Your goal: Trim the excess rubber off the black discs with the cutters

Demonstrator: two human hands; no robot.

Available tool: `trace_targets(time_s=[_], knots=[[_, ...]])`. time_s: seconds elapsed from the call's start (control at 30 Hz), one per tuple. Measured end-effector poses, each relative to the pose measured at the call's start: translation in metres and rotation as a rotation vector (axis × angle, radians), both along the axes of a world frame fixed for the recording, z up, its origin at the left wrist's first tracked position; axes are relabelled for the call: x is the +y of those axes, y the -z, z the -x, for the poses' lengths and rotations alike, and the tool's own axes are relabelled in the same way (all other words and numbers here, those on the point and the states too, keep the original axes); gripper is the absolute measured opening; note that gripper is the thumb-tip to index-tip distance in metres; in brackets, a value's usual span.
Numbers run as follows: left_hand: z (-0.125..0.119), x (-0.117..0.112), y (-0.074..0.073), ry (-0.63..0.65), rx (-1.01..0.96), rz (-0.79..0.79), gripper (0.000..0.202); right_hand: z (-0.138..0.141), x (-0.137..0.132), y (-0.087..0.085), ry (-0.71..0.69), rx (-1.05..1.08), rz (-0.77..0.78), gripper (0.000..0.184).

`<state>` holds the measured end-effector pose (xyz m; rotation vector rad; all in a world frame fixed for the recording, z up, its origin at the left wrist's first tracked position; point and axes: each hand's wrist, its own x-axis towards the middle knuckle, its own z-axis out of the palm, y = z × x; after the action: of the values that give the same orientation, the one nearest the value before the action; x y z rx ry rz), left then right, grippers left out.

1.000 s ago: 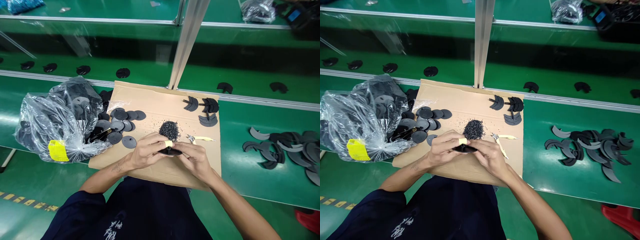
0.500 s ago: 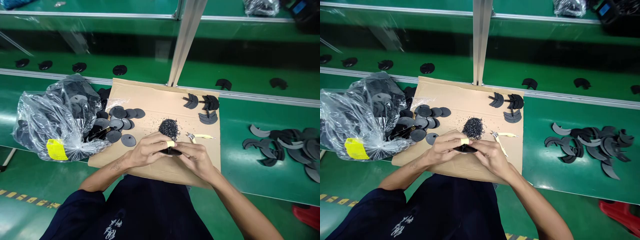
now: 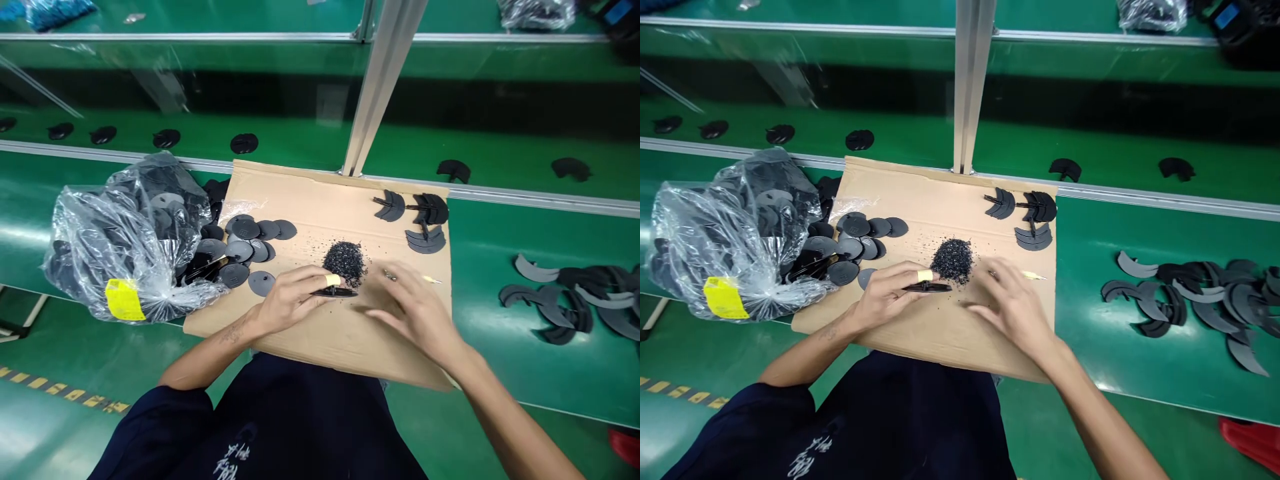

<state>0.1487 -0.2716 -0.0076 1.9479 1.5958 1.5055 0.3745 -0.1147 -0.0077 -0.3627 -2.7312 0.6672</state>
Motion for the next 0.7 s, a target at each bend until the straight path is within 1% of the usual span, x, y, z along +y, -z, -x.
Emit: trace_targets(time_s=[0.03,0.1,0.17,0.2,0.27,0.3,0.37,0.43,0.5,0.6,0.7], knots=[[0.003,-0.001,0.001,-0.028,0.001,-0.004,0.024,-0.009,0.006,0.005,0.064,-0.070,-0.105,0.051],[0.007,-0.003,0.003,-0.071,0.007,-0.012,0.026,-0.023,0.016,0.014,0.150,-0.191,-0.238,0.051],[0.009,-0.003,0.005,-0.090,0.011,-0.018,0.024,-0.031,0.019,0.018,0.182,-0.251,-0.300,0.045],[0.008,-0.002,0.005,-0.094,0.012,-0.018,0.023,-0.031,0.017,0.018,0.188,-0.256,-0.310,0.042],[0.006,0.001,0.004,-0.086,0.014,-0.016,0.020,-0.028,0.010,0.012,0.200,-0.224,-0.276,0.038],[0.004,0.002,0.004,-0.077,0.015,-0.014,0.019,-0.024,0.005,0.006,0.206,-0.189,-0.226,0.036],[0.002,0.003,0.002,-0.054,0.015,-0.009,0.017,-0.014,-0.005,-0.009,0.195,-0.104,-0.075,0.033],[-0.001,0.004,0.000,-0.032,0.015,-0.001,0.015,-0.005,-0.012,-0.026,0.143,-0.019,0.065,0.028],[-0.002,0.004,-0.001,-0.014,0.013,0.004,0.015,0.002,-0.016,-0.039,0.060,0.045,0.143,0.027],[-0.004,0.003,-0.002,0.008,0.000,0.003,0.015,0.010,-0.017,-0.048,-0.059,0.091,0.145,0.028],[-0.005,0.001,-0.003,0.026,-0.025,0.009,0.016,0.014,-0.015,-0.049,-0.111,0.081,0.061,0.027]])
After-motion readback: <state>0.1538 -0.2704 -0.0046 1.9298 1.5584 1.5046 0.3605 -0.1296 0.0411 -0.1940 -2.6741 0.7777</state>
